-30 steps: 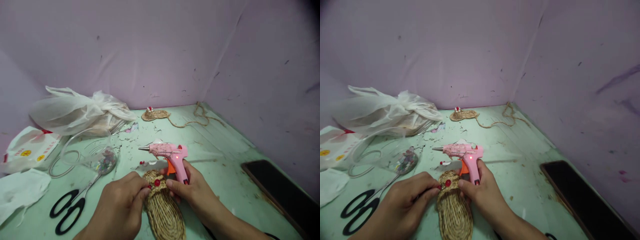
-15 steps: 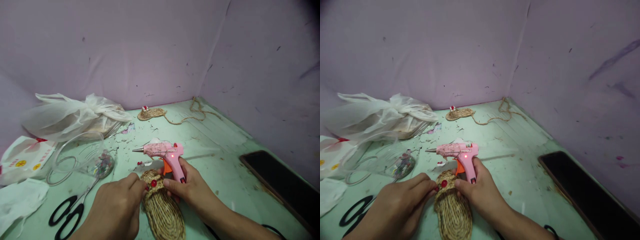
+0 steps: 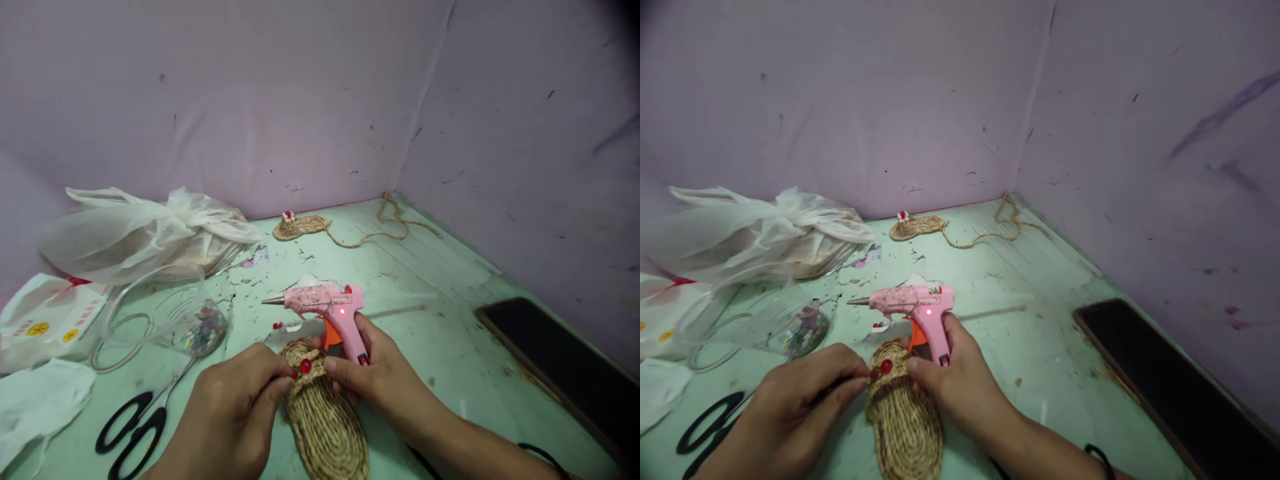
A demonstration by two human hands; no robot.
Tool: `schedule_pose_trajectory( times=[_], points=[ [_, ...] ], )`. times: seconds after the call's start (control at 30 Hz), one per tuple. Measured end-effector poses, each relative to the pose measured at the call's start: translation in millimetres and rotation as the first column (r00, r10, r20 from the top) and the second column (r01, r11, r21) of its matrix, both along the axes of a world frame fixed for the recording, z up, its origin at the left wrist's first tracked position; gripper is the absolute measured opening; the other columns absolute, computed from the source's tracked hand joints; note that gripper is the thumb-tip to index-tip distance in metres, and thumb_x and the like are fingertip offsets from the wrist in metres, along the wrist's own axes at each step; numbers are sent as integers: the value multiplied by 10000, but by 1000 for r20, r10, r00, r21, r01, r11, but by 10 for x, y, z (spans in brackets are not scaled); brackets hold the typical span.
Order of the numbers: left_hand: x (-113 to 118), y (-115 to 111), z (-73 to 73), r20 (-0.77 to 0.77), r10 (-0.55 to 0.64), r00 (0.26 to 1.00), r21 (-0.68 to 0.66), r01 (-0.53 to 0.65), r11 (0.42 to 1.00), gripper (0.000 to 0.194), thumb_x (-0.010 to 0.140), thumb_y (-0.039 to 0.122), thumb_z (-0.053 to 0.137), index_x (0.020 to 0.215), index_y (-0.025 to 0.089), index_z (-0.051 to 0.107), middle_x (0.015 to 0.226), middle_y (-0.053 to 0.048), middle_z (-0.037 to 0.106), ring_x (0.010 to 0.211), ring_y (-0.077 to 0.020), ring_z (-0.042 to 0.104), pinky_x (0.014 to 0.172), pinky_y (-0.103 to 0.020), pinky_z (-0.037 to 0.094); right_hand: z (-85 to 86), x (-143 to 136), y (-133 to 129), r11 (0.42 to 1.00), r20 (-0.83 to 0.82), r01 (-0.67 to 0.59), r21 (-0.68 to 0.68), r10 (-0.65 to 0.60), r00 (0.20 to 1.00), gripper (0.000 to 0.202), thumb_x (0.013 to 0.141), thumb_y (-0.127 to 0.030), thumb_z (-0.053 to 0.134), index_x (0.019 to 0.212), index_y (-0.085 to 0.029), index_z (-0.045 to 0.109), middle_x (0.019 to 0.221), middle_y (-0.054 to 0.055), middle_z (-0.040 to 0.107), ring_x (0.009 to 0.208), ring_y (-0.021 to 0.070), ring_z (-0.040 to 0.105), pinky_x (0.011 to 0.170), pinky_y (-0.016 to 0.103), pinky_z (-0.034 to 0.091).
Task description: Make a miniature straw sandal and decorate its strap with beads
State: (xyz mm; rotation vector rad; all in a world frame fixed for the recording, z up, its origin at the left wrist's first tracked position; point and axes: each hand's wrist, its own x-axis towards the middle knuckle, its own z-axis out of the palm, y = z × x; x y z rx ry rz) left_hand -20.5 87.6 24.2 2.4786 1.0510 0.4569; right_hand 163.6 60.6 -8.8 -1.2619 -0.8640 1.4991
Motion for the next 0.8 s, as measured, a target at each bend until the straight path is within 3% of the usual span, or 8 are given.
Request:
schedule_pose_trajectory(
  times=[0.27, 0.43, 0.57, 0.7, 0.8],
  points=[
    [13, 10, 13, 148, 119, 982, -24, -117, 993, 154, 847, 181, 484, 736, 214, 585, 645, 37, 614, 574, -99, 578, 528, -179, 432, -1, -17, 0, 1000, -13, -3, -23, 3, 1000, 393, 603, -279, 680, 933, -188, 486, 752, -9, 599, 512, 93, 498, 442, 224, 376],
    [12, -10, -22, 158, 60, 986, -70, -50, 996, 165, 849, 158, 488, 754, 215, 610, 652, 32, 606, 591, -94, 584, 541, -174, 442, 5, -12, -9, 1000, -4, -2, -21, 2, 1000, 399, 602, -279, 681, 937, -185, 484, 772, -3, 600, 522, 94, 504, 453, 227, 388],
    [5, -3, -22, 152, 109, 982, -62, -101, 993, 150, 847, 164, 497, 761, 219, 608, 681, 30, 624, 620, -102, 595, 566, -183, 451, 18, -5, -9, 1000, -4, 1, -23, -2, 1000, 395, 603, -276, 680, 939, -189, 493, 784, 3, 606, 524, 97, 502, 452, 229, 384],
    [37, -17, -34, 140, 90, 986, -80, -80, 994, 177, 848, 168, 479, 741, 211, 613, 652, 28, 615, 592, -101, 584, 547, -184, 443, 14, -10, 2, 1000, 7, 3, -20, -3, 1000, 384, 602, -272, 676, 928, -184, 492, 752, -7, 593, 510, 88, 490, 454, 226, 384],
    [31, -17, -26, 199, 178, 964, -45, -172, 984, 161, 828, 199, 501, 727, 220, 625, 662, 29, 637, 603, -105, 594, 553, -182, 448, -3, -14, 1, 1000, -14, -1, -16, 1, 1000, 384, 607, -275, 677, 926, -183, 484, 741, -16, 589, 497, 79, 490, 447, 217, 382]
  ],
)
